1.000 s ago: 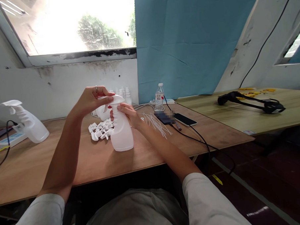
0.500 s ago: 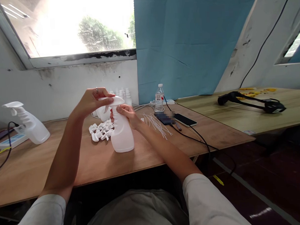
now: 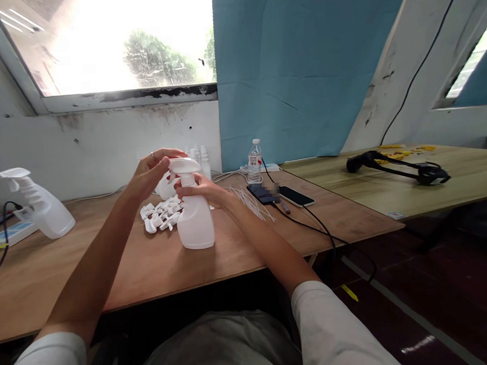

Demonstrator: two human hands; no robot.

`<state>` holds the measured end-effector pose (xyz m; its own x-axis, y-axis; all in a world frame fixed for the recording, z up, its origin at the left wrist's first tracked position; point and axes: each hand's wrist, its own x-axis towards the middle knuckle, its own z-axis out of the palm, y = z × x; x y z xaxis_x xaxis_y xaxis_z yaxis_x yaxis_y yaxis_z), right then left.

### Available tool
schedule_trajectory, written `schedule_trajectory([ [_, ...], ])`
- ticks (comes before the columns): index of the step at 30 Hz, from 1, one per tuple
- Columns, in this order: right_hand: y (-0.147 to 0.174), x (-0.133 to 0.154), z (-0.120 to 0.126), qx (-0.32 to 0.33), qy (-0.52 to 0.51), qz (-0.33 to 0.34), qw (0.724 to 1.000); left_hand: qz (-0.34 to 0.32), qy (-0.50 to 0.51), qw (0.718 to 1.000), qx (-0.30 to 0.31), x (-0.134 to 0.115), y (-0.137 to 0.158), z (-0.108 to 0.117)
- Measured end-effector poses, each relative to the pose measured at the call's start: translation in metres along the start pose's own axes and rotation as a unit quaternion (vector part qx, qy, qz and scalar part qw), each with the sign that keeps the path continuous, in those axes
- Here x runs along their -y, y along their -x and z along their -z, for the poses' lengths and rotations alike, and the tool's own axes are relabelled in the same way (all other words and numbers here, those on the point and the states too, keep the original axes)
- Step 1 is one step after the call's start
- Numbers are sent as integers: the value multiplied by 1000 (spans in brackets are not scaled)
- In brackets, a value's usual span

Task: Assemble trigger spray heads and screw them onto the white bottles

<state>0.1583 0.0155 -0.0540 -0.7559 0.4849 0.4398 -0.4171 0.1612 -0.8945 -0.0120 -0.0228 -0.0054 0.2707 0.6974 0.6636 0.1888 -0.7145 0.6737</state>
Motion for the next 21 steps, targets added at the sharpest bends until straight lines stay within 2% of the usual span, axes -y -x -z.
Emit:
schedule_trajectory([
  [3, 0, 4, -1, 4, 31, -42, 999, 15, 76, 995, -69, 37, 21, -7],
  [5, 1, 6, -3, -12, 34, -58, 998, 39, 112, 990, -81, 62, 43, -10],
  [8, 2, 8, -6, -27, 45, -49, 997, 100, 106, 989, -15, 86, 78, -14],
  [12, 4, 7, -7, -29, 64, -29, 997, 152, 95, 978, 107, 86, 105, -22],
  [14, 5, 6, -8, -33, 66, -28, 997, 153, 79, 975, 138, 82, 108, -26],
  [18, 8, 9, -11, -21, 62, -11, 998, 105, -9, 985, 133, 75, 106, -21],
  [21, 12, 17, -8, -12, 32, 16, 999, 68, -62, 994, 61, 71, 104, -1],
])
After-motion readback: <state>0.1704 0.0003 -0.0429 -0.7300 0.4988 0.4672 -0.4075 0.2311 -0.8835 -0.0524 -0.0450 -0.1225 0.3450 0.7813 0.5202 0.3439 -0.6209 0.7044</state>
